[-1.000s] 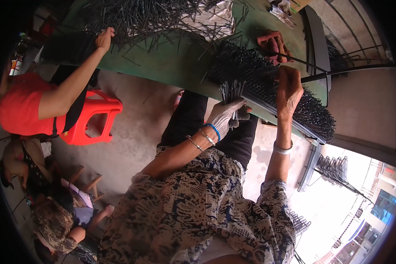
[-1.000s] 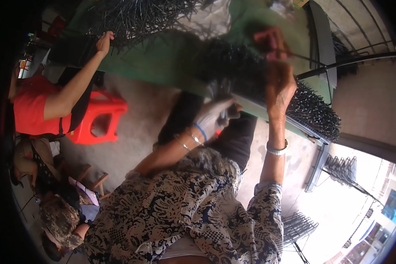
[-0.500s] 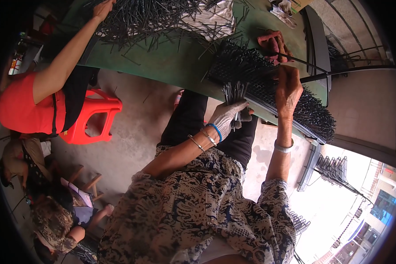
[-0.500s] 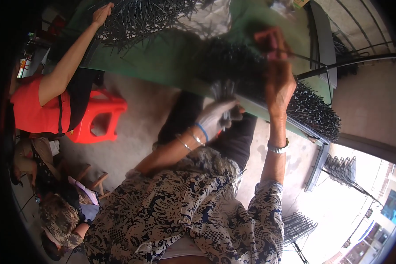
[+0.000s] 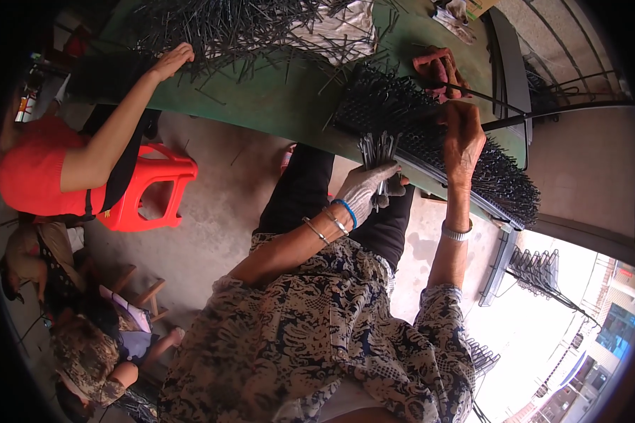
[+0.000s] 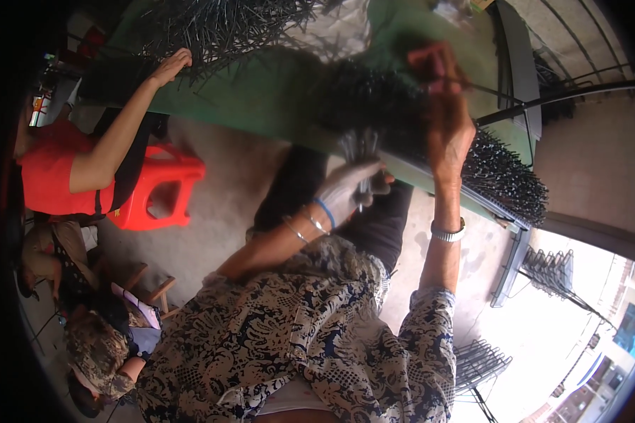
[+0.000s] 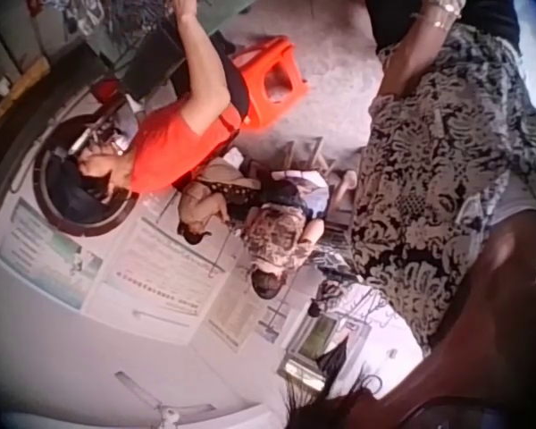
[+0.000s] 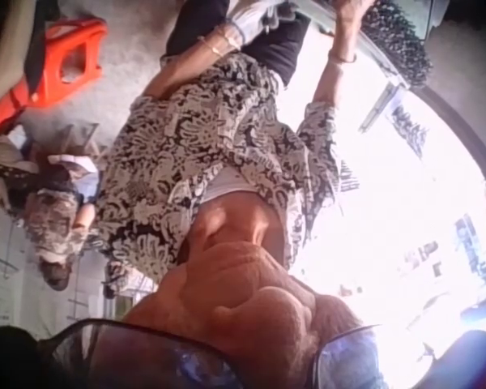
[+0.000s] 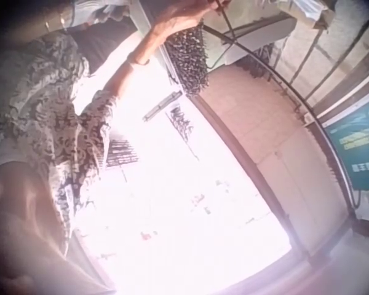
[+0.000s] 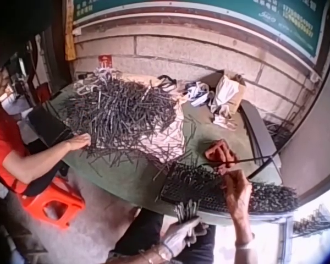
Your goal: Manual assembly of synthetic needles into a wire frame to create artificial tree branches.
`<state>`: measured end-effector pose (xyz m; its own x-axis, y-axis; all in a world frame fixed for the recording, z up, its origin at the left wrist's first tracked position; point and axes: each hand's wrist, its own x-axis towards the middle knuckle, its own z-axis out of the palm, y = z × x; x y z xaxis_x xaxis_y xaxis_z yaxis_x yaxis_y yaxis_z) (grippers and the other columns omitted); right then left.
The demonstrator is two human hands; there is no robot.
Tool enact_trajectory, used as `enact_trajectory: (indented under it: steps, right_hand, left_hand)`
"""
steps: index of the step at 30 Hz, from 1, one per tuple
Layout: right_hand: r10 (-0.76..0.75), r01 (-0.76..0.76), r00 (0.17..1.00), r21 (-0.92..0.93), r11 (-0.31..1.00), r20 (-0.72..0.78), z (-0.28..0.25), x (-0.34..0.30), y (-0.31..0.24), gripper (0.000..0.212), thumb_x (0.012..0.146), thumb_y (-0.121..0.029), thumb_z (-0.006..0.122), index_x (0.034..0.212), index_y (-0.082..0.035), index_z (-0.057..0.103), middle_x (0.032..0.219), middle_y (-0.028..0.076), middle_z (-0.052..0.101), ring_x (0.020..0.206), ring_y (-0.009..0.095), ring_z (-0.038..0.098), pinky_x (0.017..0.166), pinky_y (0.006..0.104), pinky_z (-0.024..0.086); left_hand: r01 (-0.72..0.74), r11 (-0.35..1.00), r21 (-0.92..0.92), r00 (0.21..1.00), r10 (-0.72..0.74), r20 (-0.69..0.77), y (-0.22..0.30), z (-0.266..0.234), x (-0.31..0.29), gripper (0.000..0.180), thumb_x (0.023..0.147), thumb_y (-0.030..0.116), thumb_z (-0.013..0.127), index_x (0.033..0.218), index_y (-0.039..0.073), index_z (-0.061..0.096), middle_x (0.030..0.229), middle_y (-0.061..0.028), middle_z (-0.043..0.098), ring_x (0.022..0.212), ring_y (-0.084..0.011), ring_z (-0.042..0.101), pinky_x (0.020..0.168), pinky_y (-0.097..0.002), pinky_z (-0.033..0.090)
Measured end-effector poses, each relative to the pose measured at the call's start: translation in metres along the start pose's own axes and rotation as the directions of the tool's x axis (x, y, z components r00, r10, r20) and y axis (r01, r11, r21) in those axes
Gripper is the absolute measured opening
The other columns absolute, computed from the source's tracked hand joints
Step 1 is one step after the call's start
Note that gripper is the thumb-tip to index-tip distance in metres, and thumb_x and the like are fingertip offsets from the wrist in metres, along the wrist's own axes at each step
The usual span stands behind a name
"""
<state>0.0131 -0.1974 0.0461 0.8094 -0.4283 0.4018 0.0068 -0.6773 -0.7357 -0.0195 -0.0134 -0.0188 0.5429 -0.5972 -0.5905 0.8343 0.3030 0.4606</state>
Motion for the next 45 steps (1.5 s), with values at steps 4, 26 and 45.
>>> enact_trajectory:
  steps: [4, 26, 45]
  right_hand:
    - [-0.012, 0.013, 1.000, -0.023, 1.000, 0.012, -0.002, 0.000, -0.001, 0.013, 0.097, -0.009, 0.056, 0.101, 0.001, 0.062, 0.080, 0.008, 0.066, 0.072, 0.012, 0.063, 0.070, 0.0261, 0.049]
    - [-0.034, 0.037, 0.999, -0.100, 0.994, 0.032, 0.000, 0.003, -0.002, 0.012, 0.097, -0.012, 0.057, 0.100, -0.002, 0.062, 0.074, 0.008, 0.066, 0.068, 0.013, 0.063, 0.066, 0.0277, 0.048]
    - [-0.090, 0.099, 0.993, -0.113, 0.989, 0.081, -0.008, 0.003, 0.005, 0.010, 0.096, -0.011, 0.058, 0.100, -0.003, 0.061, 0.076, 0.009, 0.067, 0.070, 0.017, 0.066, 0.066, 0.0300, 0.050]
  left_hand:
    - [-0.002, 1.000, 0.000, 1.000, 0.002, 0.011, 0.000, 0.000, -0.001, 0.024, 0.091, 0.033, 0.069, 0.104, 0.013, 0.067, 0.088, -0.0048, 0.075, 0.071, -0.0110, 0.070, 0.047, -0.0212, 0.039]
    - [-0.005, 1.000, 0.006, 1.000, 0.005, 0.006, 0.001, 0.002, -0.005, 0.029, 0.089, 0.031, 0.071, 0.108, 0.009, 0.068, 0.090, -0.0067, 0.075, 0.073, -0.0106, 0.069, 0.051, -0.0219, 0.042]
    - [-0.007, 1.000, 0.026, 1.000, 0.006, 0.008, 0.000, 0.003, -0.008, 0.029, 0.090, 0.031, 0.070, 0.109, 0.009, 0.068, 0.091, -0.0065, 0.075, 0.075, -0.0114, 0.070, 0.052, -0.0221, 0.043]
